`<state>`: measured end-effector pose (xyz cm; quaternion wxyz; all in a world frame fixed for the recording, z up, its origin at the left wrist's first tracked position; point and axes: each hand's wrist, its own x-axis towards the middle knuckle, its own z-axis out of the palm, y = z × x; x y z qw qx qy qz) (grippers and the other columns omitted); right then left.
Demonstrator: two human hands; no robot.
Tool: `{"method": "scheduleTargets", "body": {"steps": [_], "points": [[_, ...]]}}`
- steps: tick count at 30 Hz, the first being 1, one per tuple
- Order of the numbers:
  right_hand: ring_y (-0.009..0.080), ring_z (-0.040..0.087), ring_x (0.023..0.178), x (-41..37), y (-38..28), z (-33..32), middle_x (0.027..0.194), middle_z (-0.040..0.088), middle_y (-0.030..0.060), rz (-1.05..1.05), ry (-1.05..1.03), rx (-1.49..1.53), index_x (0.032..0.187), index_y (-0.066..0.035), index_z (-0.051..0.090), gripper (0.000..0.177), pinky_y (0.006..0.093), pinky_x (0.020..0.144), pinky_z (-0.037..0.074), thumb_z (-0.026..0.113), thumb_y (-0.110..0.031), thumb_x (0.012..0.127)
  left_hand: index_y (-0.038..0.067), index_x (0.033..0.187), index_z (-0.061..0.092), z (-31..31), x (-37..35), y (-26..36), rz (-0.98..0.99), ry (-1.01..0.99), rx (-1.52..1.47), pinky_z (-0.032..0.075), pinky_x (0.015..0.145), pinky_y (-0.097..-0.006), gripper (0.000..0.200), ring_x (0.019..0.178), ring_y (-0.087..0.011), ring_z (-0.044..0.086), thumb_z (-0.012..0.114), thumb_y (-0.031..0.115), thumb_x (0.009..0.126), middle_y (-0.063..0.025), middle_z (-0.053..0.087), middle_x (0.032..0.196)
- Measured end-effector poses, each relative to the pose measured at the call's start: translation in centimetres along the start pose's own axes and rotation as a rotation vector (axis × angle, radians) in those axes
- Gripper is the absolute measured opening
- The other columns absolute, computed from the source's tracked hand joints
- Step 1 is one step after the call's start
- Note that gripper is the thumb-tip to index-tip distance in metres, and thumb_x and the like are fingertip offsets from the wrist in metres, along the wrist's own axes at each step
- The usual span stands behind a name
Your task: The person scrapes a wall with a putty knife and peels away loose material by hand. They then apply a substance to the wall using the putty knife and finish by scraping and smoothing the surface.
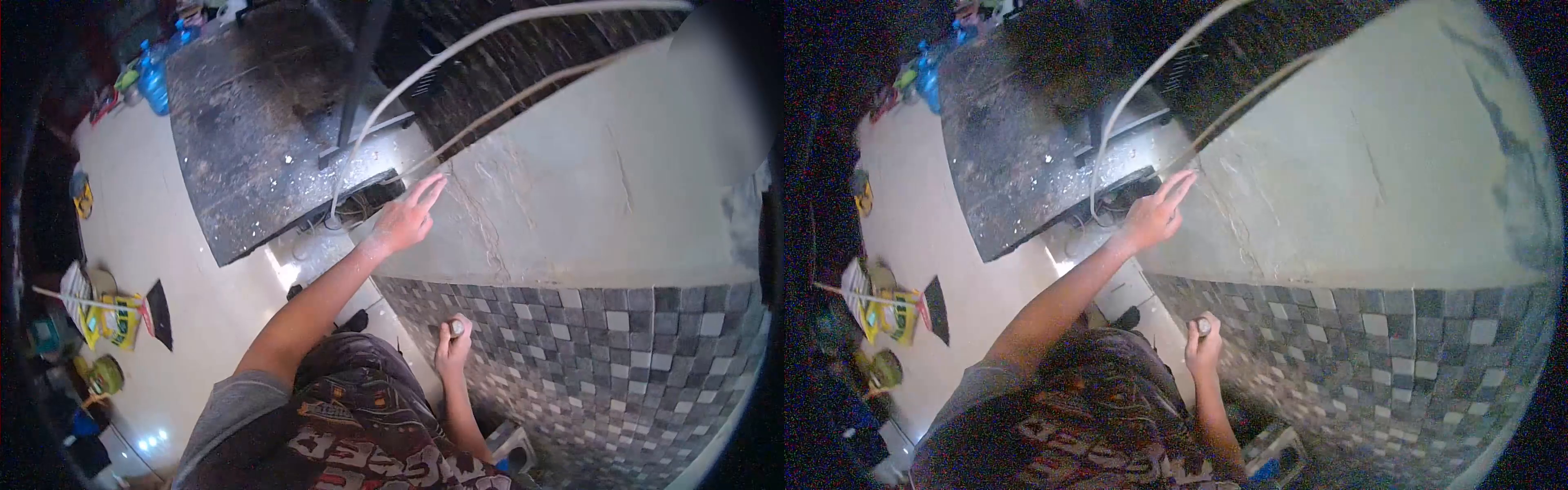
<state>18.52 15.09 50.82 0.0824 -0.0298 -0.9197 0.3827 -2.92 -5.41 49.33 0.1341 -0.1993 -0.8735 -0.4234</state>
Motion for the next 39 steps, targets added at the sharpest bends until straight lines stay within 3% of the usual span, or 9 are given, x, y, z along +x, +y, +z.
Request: {"method": "scheduleTargets", "body": {"steps": [7, 10, 13, 18, 21, 27, 33, 36, 39], "points": [[0.0155, 0.055, 0.082, -0.1, 2.0, -0.9, 0.103, 0.054, 0.0085, 0.096, 0.213, 0.200, 0.110, -0.001, 0.053, 0.014, 0.0295, 0.075, 0.047, 0.055, -0.012, 0.103, 0.004, 0.157, 0.027, 1.7, -0.4, 0.1, 0.067, 0.015, 0.159, 0.060, 0.069, -0.0365, 0.085, 0.104, -0.0286, 0.068, 0.064, 0.010, 0.080, -0.0108, 0.035, 0.155], [0.0216, 0.063, 0.083, 0.4, 1.5, -1.5, 0.095, 0.062, 0.0131, 0.029, 0.305, 0.123, 0.110, -0.002, 0.055, 0.014, 0.0342, 0.076, 0.050, 0.059, -0.009, 0.099, 0.004, 0.156, 0.028, 1.6, -0.3, -0.5, 0.093, -0.034, 0.243, 0.060, 0.067, -0.0346, 0.085, 0.099, -0.0263, 0.070, 0.065, 0.010, 0.079, -0.0100, 0.037, 0.154], [0.0210, 0.062, 0.081, 0.8, 1.8, -1.5, 0.094, 0.061, 0.0130, 0.079, 0.286, 0.175, 0.111, -0.002, 0.055, 0.015, 0.0339, 0.075, 0.050, 0.059, -0.009, 0.099, 0.005, 0.154, 0.032, 1.1, 0.0, -1.1, 0.119, -0.060, 0.289, 0.059, 0.068, -0.0358, 0.083, 0.093, -0.0265, 0.071, 0.066, 0.009, 0.078, -0.0098, 0.038, 0.154], [0.0215, 0.060, 0.078, 2.0, 1.5, -1.5, 0.093, 0.061, 0.0134, -0.055, 0.250, 0.122, 0.114, -0.002, 0.053, 0.017, 0.0344, 0.073, 0.049, 0.057, -0.010, 0.100, 0.006, 0.146, 0.041, 0.2, 1.2, -1.9, 0.231, -0.022, 0.340, 0.059, 0.069, -0.0360, 0.072, 0.087, -0.0253, 0.072, 0.069, 0.012, 0.080, -0.0090, 0.043, 0.149], [0.0222, 0.060, 0.077, 2.5, 1.1, -1.2, 0.092, 0.061, 0.0136, -0.059, 0.234, 0.128, 0.115, -0.002, 0.053, 0.017, 0.0351, 0.073, 0.049, 0.057, -0.011, 0.101, 0.008, 0.145, 0.039, -0.5, 2.0, -1.8, 0.152, -0.176, 0.306, 0.059, 0.076, -0.0431, 0.069, 0.095, -0.0321, 0.070, 0.068, 0.011, 0.082, -0.0118, 0.043, 0.148], [0.0232, 0.061, 0.079, 2.8, 1.7, -0.1, 0.092, 0.062, 0.0138, 0.002, 0.202, 0.231, 0.114, -0.002, 0.053, 0.018, 0.0360, 0.075, 0.050, 0.058, -0.014, 0.101, 0.009, 0.136, 0.047, -1.5, 3.1, -1.7, 0.171, -0.299, 0.391, 0.058, 0.077, -0.0430, 0.056, 0.094, -0.0323, 0.070, 0.067, 0.011, 0.084, -0.0122, 0.043, 0.148], [0.0225, 0.062, 0.079, 2.9, 0.0, 0.3, 0.092, 0.062, 0.0137, 0.023, 0.181, 0.289, 0.115, -0.002, 0.054, 0.019, 0.0360, 0.076, 0.050, 0.057, -0.015, 0.101, 0.008, 0.126, 0.056, -1.3, 2.5, -3.0, 0.256, -0.233, 0.214, 0.056, 0.078, -0.0469, 0.042, 0.090, -0.0352, 0.069, 0.063, 0.013, 0.085, -0.0144, 0.068, 0.110], [0.0224, 0.060, 0.081, 2.8, -0.4, 0.5, 0.092, 0.061, 0.0136, 0.048, 0.171, 0.382, 0.114, -0.002, 0.055, 0.019, 0.0352, 0.077, 0.049, 0.059, -0.013, 0.099, 0.008, 0.115, 0.064, -0.9, -0.2, -1.7, 0.106, -0.398, 0.034, 0.055, 0.075, -0.0435, 0.029, 0.085, -0.0318, 0.069, 0.063, 0.016, 0.087, -0.0143, 0.070, 0.090], [0.0238, 0.058, 0.084, 3.4, -2.0, 0.6, 0.094, 0.058, 0.0134, -0.086, 0.206, 0.389, 0.111, -0.002, 0.058, 0.018, 0.0347, 0.080, 0.048, 0.063, -0.010, 0.095, 0.009, 0.111, 0.067, 0.4, -5.0, -0.9, -0.129, -0.598, -0.438, 0.053, 0.074, -0.0328, 0.021, 0.081, -0.0169, 0.066, 0.064, 0.022, 0.094, -0.0041, 0.069, 0.090]]}}
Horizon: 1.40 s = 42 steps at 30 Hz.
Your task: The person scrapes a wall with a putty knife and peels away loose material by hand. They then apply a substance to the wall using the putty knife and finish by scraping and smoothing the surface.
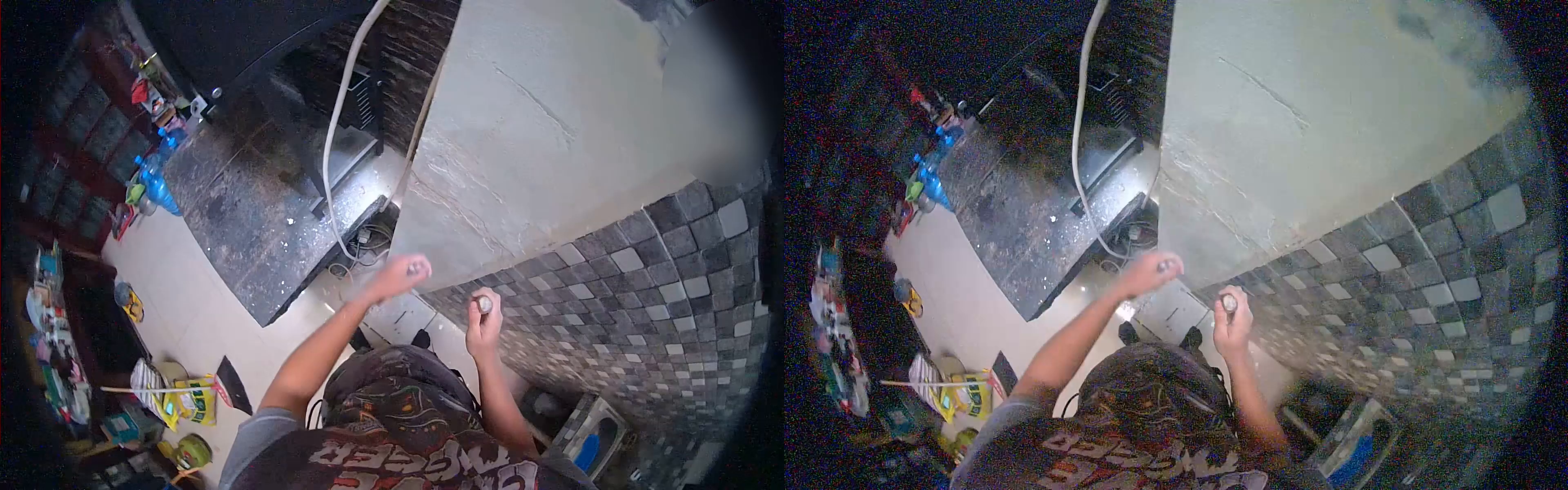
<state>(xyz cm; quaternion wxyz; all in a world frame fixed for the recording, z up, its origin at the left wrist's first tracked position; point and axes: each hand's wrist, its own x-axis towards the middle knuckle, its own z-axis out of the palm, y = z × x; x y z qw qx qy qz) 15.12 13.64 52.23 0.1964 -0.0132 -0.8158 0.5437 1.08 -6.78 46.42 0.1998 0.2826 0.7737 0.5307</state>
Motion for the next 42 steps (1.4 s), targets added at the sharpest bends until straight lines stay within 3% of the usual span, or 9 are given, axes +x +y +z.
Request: {"method": "scheduleTargets", "body": {"steps": [4, 10, 18, 19, 20, 23, 27, 33, 42], "points": [[0.0270, 0.057, 0.088, 1.4, -3.1, 1.1, 0.096, 0.056, 0.0132, -0.284, 0.026, -0.297, 0.106, -0.002, 0.065, 0.019, 0.0355, 0.081, 0.047, 0.068, -0.007, 0.088, 0.008, 0.119, 0.066, 3.9, -3.4, 1.2, -0.130, 0.036, -0.441, 0.050, 0.066, -0.0261, 0.028, 0.072, -0.0092, 0.060, 0.066, 0.026, 0.098, -0.0014, 0.069, 0.104], [0.0272, 0.058, 0.092, 1.2, -3.8, 2.0, 0.097, 0.058, 0.0133, -0.071, 0.114, -0.215, 0.105, -0.001, 0.068, 0.019, 0.0345, 0.085, 0.047, 0.071, -0.009, 0.088, 0.009, 0.148, 0.045, 6.0, -5.0, 0.5, -0.274, 0.293, -0.590, 0.043, 0.052, -0.0221, 0.057, 0.060, -0.0050, 0.052, 0.067, 0.026, 0.098, -0.0059, 0.068, 0.115], [0.0143, 0.065, 0.084, 1.0, -1.7, 3.0, 0.103, 0.064, 0.0066, 0.242, 0.340, 0.388, 0.113, 0.001, 0.062, 0.015, 0.0265, 0.072, 0.054, 0.057, -0.009, 0.103, 0.007, 0.137, 0.054, 2.0, -5.4, -0.9, -0.478, 0.326, -0.685, 0.047, 0.055, -0.0244, 0.049, 0.068, -0.0074, 0.055, 0.067, 0.033, 0.098, -0.0058, 0.070, 0.107], [0.0140, 0.065, 0.081, 1.2, -1.9, 2.9, 0.100, 0.065, 0.0066, 0.289, 0.308, 0.414, 0.113, 0.001, 0.062, 0.015, 0.0264, 0.070, 0.054, 0.058, -0.009, 0.102, 0.007, 0.134, 0.057, 1.2, -5.1, -0.8, -0.467, 0.306, -0.665, 0.047, 0.057, -0.0240, 0.046, 0.070, -0.0070, 0.056, 0.067, 0.033, 0.098, -0.0042, 0.070, 0.104], [0.0136, 0.065, 0.078, 1.3, -2.1, 2.6, 0.097, 0.065, 0.0065, 0.337, 0.278, 0.439, 0.113, 0.002, 0.062, 0.015, 0.0263, 0.068, 0.055, 0.059, -0.008, 0.102, -0.002, 0.132, 0.059, 1.6, -4.4, -1.0, -0.207, 0.487, -0.660, 0.045, 0.059, -0.0214, 0.050, 0.070, -0.0046, 0.056, 0.070, 0.031, 0.096, -0.0065, 0.070, 0.106], [0.0121, 0.064, 0.071, 1.3, -1.7, 0.9, 0.091, 0.067, 0.0067, 0.377, 0.147, 0.400, 0.114, 0.003, 0.064, 0.017, 0.0253, 0.064, 0.054, 0.062, -0.006, 0.100, 0.002, 0.123, 0.065, -1.0, -4.4, -2.6, -0.191, 0.490, -0.336, 0.044, 0.057, -0.0228, 0.039, 0.068, -0.0048, 0.056, 0.071, 0.029, 0.095, -0.0019, 0.070, 0.093], [0.0088, 0.060, 0.067, 1.0, -1.8, -1.3, 0.089, 0.068, 0.0060, 0.392, -0.039, 0.367, 0.115, 0.001, 0.067, 0.019, 0.0233, 0.060, 0.050, 0.067, -0.008, 0.097, 0.005, 0.112, 0.071, -5.2, -6.1, 2.2, -0.256, 0.224, -0.337, 0.041, 0.053, -0.0228, 0.029, 0.059, -0.0039, 0.051, 0.073, 0.027, 0.094, 0.0027, 0.069, 0.083], [0.0060, 0.055, 0.064, 1.1, -3.7, -1.8, 0.088, 0.067, 0.0004, 0.418, -0.345, 0.164, 0.113, -0.004, 0.069, 0.019, 0.0214, 0.057, 0.044, 0.070, -0.014, 0.097, 0.005, 0.114, 0.071, -6.2, -7.2, 4.4, -0.235, 0.127, -0.364, 0.040, 0.049, -0.0227, 0.029, 0.057, -0.0023, 0.048, 0.073, 0.025, 0.093, 0.0040, 0.066, 0.078], [0.0046, 0.045, 0.054, -1.8, -5.6, -0.3, 0.088, 0.062, 0.0034, 0.682, -0.647, 0.429, 0.141, -0.009, 0.047, 0.035, 0.0230, 0.047, 0.035, 0.052, -0.011, 0.106, 0.006, 0.117, 0.071, -8.3, -6.8, 5.1, -0.337, -0.144, -0.289, 0.035, 0.049, -0.0230, 0.033, 0.058, -0.0029, 0.045, 0.074, 0.028, 0.092, 0.0029, 0.066, 0.083]]}}
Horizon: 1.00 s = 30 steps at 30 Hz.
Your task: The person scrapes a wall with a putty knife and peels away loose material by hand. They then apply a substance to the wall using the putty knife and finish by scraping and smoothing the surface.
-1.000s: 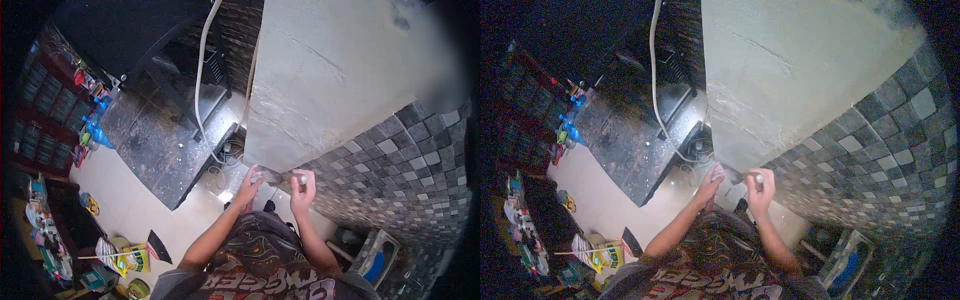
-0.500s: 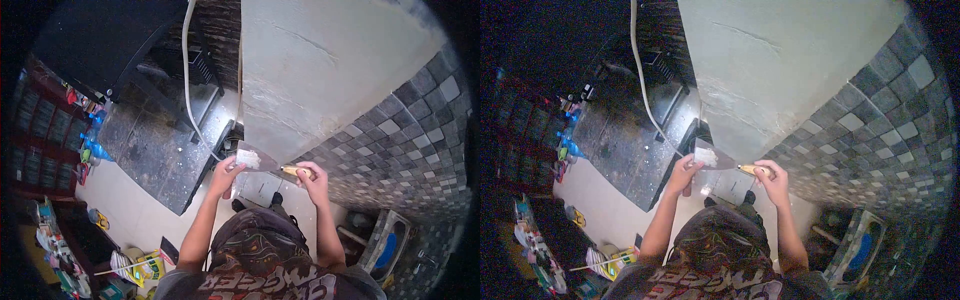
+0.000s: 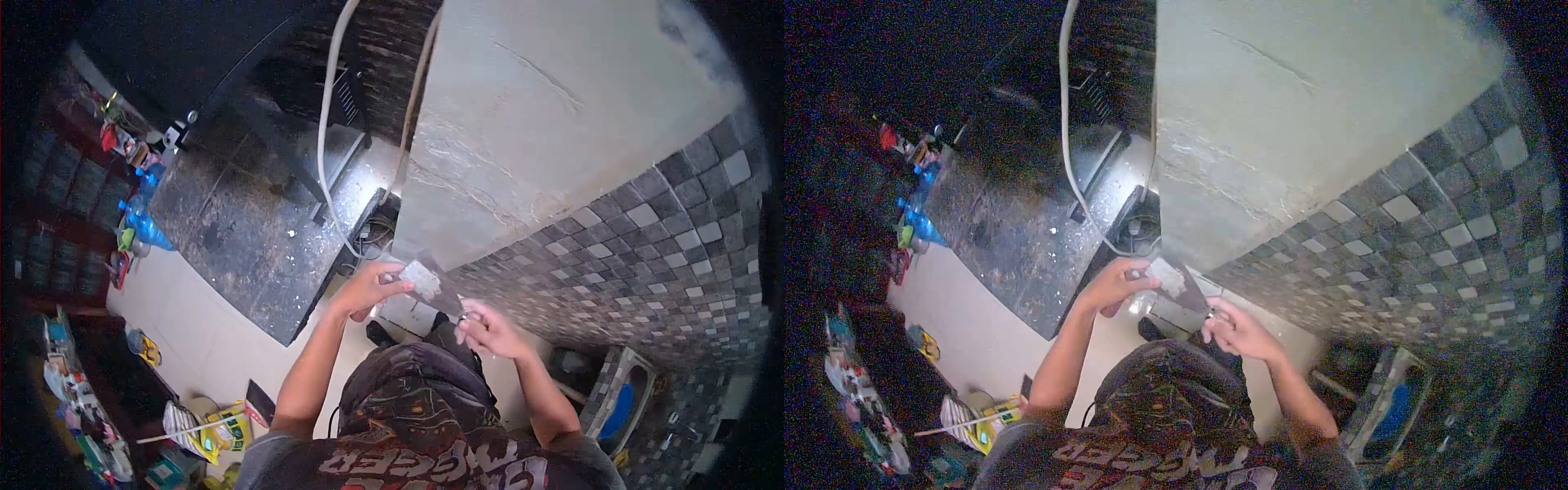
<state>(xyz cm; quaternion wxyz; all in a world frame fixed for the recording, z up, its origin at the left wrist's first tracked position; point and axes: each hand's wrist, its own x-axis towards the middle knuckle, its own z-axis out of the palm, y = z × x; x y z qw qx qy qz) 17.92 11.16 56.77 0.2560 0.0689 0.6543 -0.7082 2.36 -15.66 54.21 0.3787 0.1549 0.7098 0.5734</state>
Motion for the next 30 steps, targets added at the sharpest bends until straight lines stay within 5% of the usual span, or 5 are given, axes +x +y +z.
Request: {"method": "scheduleTargets", "body": {"steps": [5, 8, 18, 25, 30], "points": [[0.0138, 0.062, 0.076, 1.0, -1.0, 1.8, 0.104, 0.066, 0.0093, -0.027, 0.300, -0.280, 0.153, -0.008, 0.039, 0.051, 0.0276, 0.068, 0.051, 0.055, -0.016, 0.104, 0.009, 0.133, 0.061, 2.1, 2.8, -2.4, 0.346, 0.374, -0.088, 0.041, 0.057, -0.0201, 0.046, 0.068, -0.0015, 0.053, 0.076, 0.021, 0.091, 0.0014, 0.071, 0.106], [0.0227, 0.046, 0.127, 2.1, -3.0, 0.8, 0.141, 0.051, 0.0181, -0.115, 0.313, -0.451, 0.152, -0.004, 0.040, 0.053, 0.0341, 0.104, 0.036, 0.055, -0.011, 0.101, 0.010, 0.141, 0.053, 3.4, 3.4, -3.2, 0.239, 0.390, -0.147, 0.043, 0.061, -0.0195, 0.055, 0.084, -0.0037, 0.059, 0.074, 0.021, 0.092, 0.0021, 0.068, 0.121], [0.0033, 0.046, 0.058, 5.6, -6.7, -1.5, 0.089, 0.061, 0.0004, -0.099, -0.015, -0.211, 0.146, -0.007, 0.043, 0.044, 0.0199, 0.050, 0.036, 0.052, -0.010, 0.104, 0.005, 0.123, 0.058, 7.6, 6.9, -4.0, 0.266, 0.393, -1.136, 0.040, 0.048, -0.0225, 0.034, 0.052, -0.0038, 0.048, 0.069, 0.025, 0.098, 0.0054, 0.053, 0.067], [0.0064, 0.045, 0.057, 4.5, -9.1, -4.7, 0.078, 0.052, -0.0011, 0.024, -0.223, -0.045, 0.155, -0.007, 0.034, 0.052, 0.0220, 0.049, 0.036, 0.051, -0.013, 0.106, 0.011, 0.099, 0.059, 5.4, 6.6, 0.9, 0.229, 0.981, -1.243, 0.040, 0.048, -0.0230, 0.013, 0.052, -0.0031, 0.048, 0.066, 0.022, 0.100, 0.0060, 0.052, 0.065], [0.0034, 0.043, 0.062, 3.4, -8.2, -6.7, 0.075, 0.051, -0.0051, -0.181, 0.008, -0.453, 0.138, -0.010, 0.057, 0.040, 0.0219, 0.057, 0.038, 0.063, -0.014, 0.099, 0.009, 0.101, 0.058, 3.9, 5.7, 0.6, 0.418, 0.791, -1.223, 0.038, 0.046, -0.0210, 0.013, 0.051, -0.0035, 0.044, 0.066, 0.019, 0.100, 0.0052, 0.052, 0.073]]}}
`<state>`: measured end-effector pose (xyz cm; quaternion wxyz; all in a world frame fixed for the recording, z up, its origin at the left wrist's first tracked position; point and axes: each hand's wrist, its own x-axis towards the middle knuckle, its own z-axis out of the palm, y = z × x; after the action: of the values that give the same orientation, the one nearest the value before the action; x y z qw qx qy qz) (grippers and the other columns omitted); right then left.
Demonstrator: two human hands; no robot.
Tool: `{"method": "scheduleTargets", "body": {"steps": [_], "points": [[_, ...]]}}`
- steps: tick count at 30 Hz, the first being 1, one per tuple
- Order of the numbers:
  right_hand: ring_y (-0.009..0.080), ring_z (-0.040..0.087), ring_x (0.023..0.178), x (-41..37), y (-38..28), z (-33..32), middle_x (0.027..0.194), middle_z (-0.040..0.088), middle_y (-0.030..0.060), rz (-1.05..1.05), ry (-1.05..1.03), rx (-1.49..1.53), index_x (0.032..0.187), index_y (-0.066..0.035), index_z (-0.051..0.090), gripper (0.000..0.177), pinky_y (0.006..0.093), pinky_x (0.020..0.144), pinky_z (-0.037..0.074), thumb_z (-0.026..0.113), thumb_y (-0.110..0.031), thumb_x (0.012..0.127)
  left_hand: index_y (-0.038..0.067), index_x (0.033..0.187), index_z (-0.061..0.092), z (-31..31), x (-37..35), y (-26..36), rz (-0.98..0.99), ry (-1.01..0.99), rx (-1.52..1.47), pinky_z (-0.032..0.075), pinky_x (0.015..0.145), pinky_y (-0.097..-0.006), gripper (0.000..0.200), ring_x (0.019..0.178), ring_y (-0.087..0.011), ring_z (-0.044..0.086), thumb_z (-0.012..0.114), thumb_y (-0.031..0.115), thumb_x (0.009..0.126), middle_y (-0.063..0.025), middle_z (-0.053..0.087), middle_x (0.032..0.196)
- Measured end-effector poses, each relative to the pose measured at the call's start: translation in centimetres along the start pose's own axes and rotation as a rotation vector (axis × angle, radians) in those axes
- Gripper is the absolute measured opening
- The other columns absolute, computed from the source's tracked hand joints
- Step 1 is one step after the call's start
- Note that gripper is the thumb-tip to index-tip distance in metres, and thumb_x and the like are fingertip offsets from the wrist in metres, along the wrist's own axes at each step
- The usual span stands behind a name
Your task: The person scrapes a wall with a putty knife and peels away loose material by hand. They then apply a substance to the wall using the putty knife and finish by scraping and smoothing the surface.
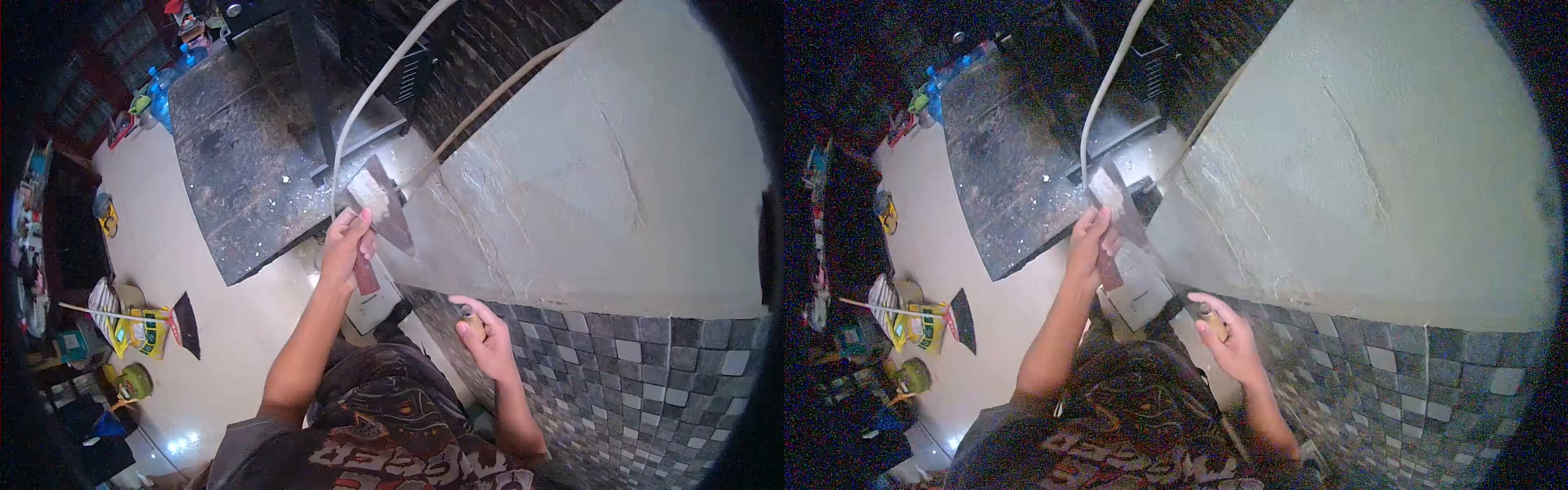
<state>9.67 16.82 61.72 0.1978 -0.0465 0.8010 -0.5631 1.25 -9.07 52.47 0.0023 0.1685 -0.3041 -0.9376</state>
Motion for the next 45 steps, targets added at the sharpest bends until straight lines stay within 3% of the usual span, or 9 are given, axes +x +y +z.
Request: {"method": "scheduleTargets", "body": {"steps": [5, 12, 21, 22, 26, 34, 37, 40, 45], "points": [[0.0029, 0.045, 0.067, 2.4, -0.8, 2.8, 0.075, 0.055, -0.0063, -0.070, 0.374, -0.059, 0.111, -0.008, 0.072, 0.022, 0.0206, 0.061, 0.039, 0.075, -0.009, 0.090, 0.009, 0.101, 0.058, 1.2, -0.6, -0.7, -0.026, -0.056, 0.034, 0.039, 0.046, -0.0210, 0.012, 0.052, -0.0032, 0.044, 0.065, 0.018, 0.100, 0.0049, 0.053, 0.075], [0.0033, 0.047, 0.067, 4.0, -1.8, 5.0, 0.075, 0.055, -0.0061, -0.155, 0.414, 0.004, 0.101, -0.002, 0.073, 0.017, 0.0216, 0.062, 0.039, 0.078, -0.002, 0.084, 0.009, 0.105, 0.059, 0.7, -1.0, -1.0, -0.113, -0.076, -0.011, 0.038, 0.046, -0.0210, 0.012, 0.052, -0.0029, 0.043, 0.065, 0.019, 0.101, 0.0056, 0.052, 0.077], [0.0033, 0.048, 0.067, 3.4, -0.7, 6.3, 0.072, 0.054, -0.0068, -0.165, 0.145, 0.303, 0.093, -0.003, 0.073, 0.021, 0.0218, 0.062, 0.040, 0.083, -0.001, 0.076, 0.015, 0.109, 0.058, 0.9, -2.9, -2.4, -0.550, 0.075, -0.140, 0.036, 0.046, -0.0226, 0.021, 0.054, -0.0053, 0.044, 0.061, 0.034, 0.103, 0.0042, 0.052, 0.076], [0.0039, 0.048, 0.067, 3.4, -1.1, 6.8, 0.072, 0.055, -0.0064, -0.166, 0.122, 0.343, 0.093, -0.003, 0.072, 0.026, 0.0220, 0.062, 0.040, 0.084, 0.001, 0.071, 0.015, 0.103, 0.057, 0.1, -2.4, -2.3, -0.488, -0.391, -0.320, 0.034, 0.046, -0.0232, 0.022, 0.055, -0.0060, 0.042, 0.058, 0.037, 0.103, 0.0041, 0.051, 0.077], [0.0056, 0.050, 0.065, 3.0, -1.2, 7.6, 0.071, 0.056, -0.0039, -0.171, 0.131, 0.364, 0.094, 0.000, 0.071, 0.030, 0.0230, 0.060, 0.041, 0.084, 0.005, 0.068, 0.013, 0.106, 0.056, 0.8, -3.2, -4.2, -0.477, 0.008, -0.364, 0.036, 0.046, -0.0242, 0.031, 0.045, -0.0082, 0.041, 0.052, 0.044, 0.105, 0.0021, 0.050, 0.060], [0.0086, 0.053, 0.061, 3.3, -1.4, 6.5, 0.067, 0.058, 0.0007, -0.210, 0.150, 0.239, 0.097, 0.005, 0.071, 0.038, 0.0238, 0.056, 0.041, 0.084, 0.006, 0.061, 0.015, 0.101, 0.053, -0.5, -2.6, -4.1, -0.378, -0.317, -0.324, 0.034, 0.044, -0.0239, 0.027, 0.045, -0.0070, 0.040, 0.049, 0.041, 0.107, 0.0036, 0.045, 0.058], [0.0082, 0.053, 0.061, 3.4, -2.3, 5.9, 0.067, 0.058, 0.0004, -0.220, 0.125, 0.202, 0.099, 0.005, 0.072, 0.035, 0.0225, 0.056, 0.040, 0.082, 0.000, 0.067, 0.015, 0.100, 0.057, -1.0, -2.8, -3.5, -0.399, -0.376, -0.352, 0.034, 0.051, -0.0232, 0.026, 0.056, -0.0066, 0.041, 0.059, 0.041, 0.102, 0.0056, 0.053, 0.080], [0.0072, 0.052, 0.060, 3.2, -1.5, 4.6, 0.068, 0.057, 0.0000, -0.225, 0.052, 0.219, 0.106, 0.004, 0.072, 0.029, 0.0219, 0.055, 0.040, 0.078, -0.010, 0.081, 0.015, 0.098, 0.057, -0.1, -3.4, -3.3, -0.360, -0.124, -0.207, 0.038, 0.052, -0.0228, 0.029, 0.054, -0.0064, 0.044, 0.062, 0.043, 0.100, 0.0049, 0.053, 0.079], [0.0065, 0.053, 0.070, 2.0, -2.3, 2.8, 0.080, 0.063, 0.0010, -0.042, -0.003, -0.009, 0.117, -0.005, 0.070, 0.026, 0.0236, 0.066, 0.045, 0.069, -0.016, 0.094, 0.014, 0.106, 0.056, -0.8, -2.5, -2.4, -0.271, -0.119, -0.203, 0.038, 0.050, -0.0230, 0.022, 0.050, -0.0053, 0.044, 0.059, 0.036, 0.103, 0.0055, 0.049, 0.067]]}}
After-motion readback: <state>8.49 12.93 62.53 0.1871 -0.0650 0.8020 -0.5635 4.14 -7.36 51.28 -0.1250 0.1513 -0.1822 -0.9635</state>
